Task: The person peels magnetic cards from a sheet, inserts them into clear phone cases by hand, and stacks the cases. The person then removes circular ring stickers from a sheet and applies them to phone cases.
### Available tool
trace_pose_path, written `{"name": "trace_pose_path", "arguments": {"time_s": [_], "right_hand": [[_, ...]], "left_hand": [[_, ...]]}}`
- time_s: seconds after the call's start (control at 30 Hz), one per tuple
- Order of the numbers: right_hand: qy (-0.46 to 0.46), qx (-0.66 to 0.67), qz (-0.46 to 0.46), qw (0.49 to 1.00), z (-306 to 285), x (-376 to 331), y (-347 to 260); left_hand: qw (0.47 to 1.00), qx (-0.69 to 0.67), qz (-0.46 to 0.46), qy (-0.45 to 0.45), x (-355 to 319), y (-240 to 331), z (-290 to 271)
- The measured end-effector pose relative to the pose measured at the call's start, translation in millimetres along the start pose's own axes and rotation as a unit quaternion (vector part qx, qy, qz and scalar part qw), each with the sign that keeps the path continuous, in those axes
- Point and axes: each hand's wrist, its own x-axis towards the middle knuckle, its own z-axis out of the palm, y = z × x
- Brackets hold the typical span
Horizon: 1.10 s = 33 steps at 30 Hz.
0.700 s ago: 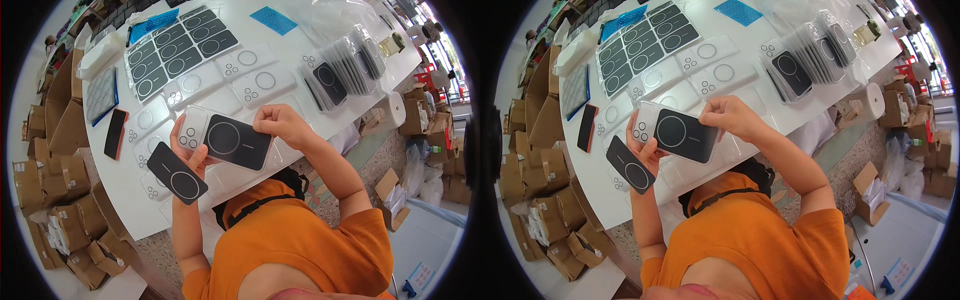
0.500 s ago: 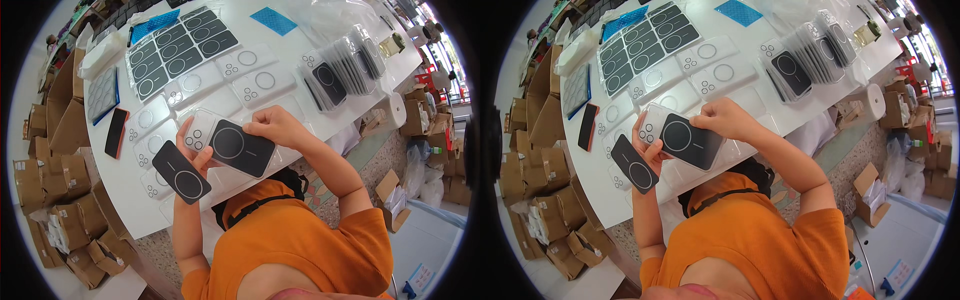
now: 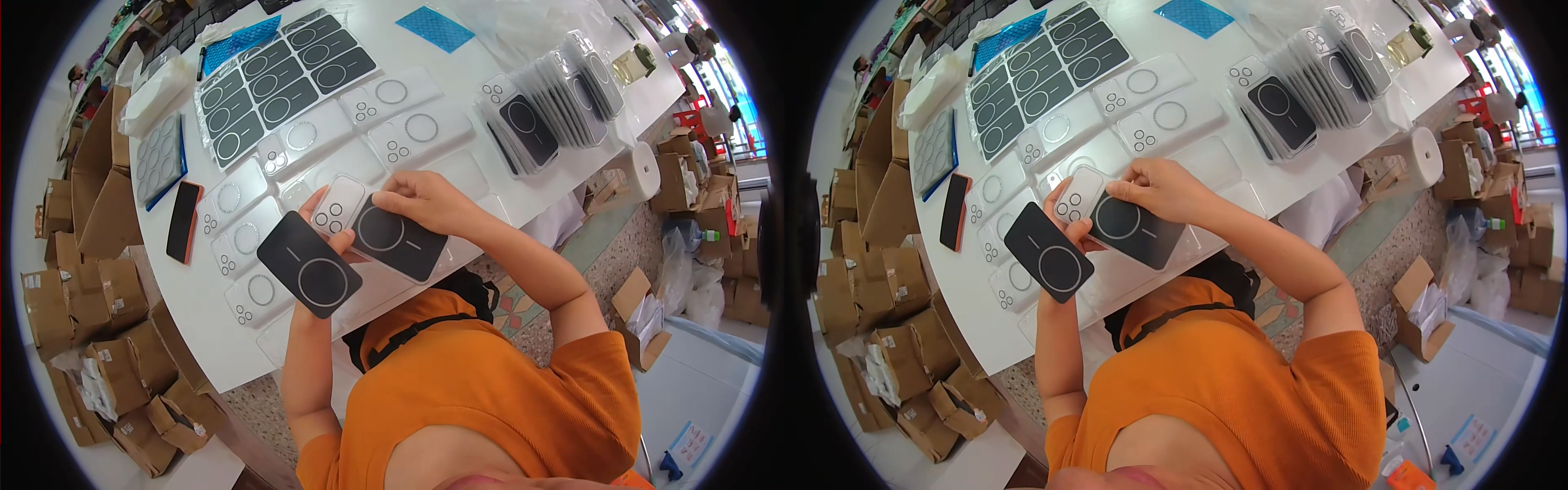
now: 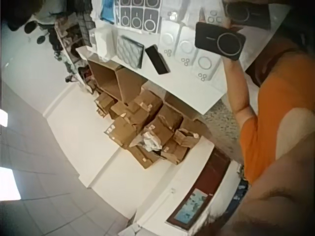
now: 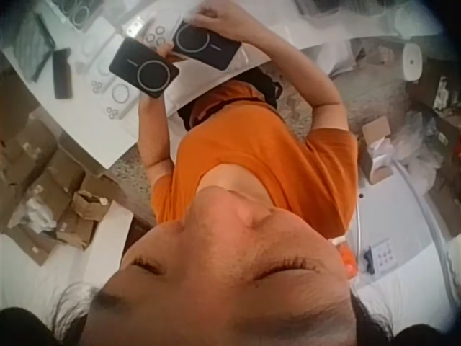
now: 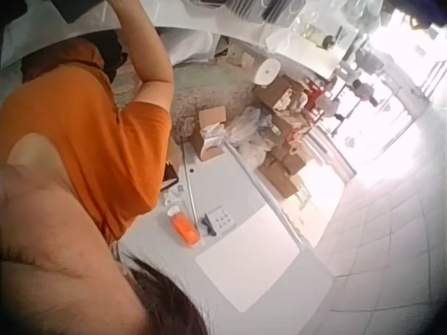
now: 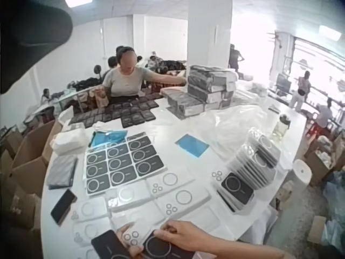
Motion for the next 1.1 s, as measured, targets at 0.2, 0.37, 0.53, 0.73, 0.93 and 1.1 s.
{"name": "trace_pose_path", "arguments": {"time_s": [0.2,0.37,0.53,0.73,0.93,1.1], "right_hand": [[0.078,-0.242,-0.224,0.941,-9,-39,-19],[0.150,-0.527,-0.355,0.758,19,-48,-7],[0.321,-0.457,-0.328,0.762,-48,-49,6],[0.369,-0.582,-0.183,0.701,-133,-44,47],[0.256,-0.202,-0.252,0.911,-60,-51,3],[0.042,-0.052,-0.304,0.950,-11,-35,-42]], "left_hand": [[1.000,0.005,-0.023,0.020,13,-3,-4],[0.991,-0.124,-0.006,-0.044,22,-5,17],[0.992,-0.071,-0.014,-0.101,12,11,28],[0.986,0.025,-0.125,-0.108,17,2,22],[0.939,0.133,-0.204,-0.241,7,9,29],[0.920,0.206,-0.067,-0.326,0,0,13]]}}
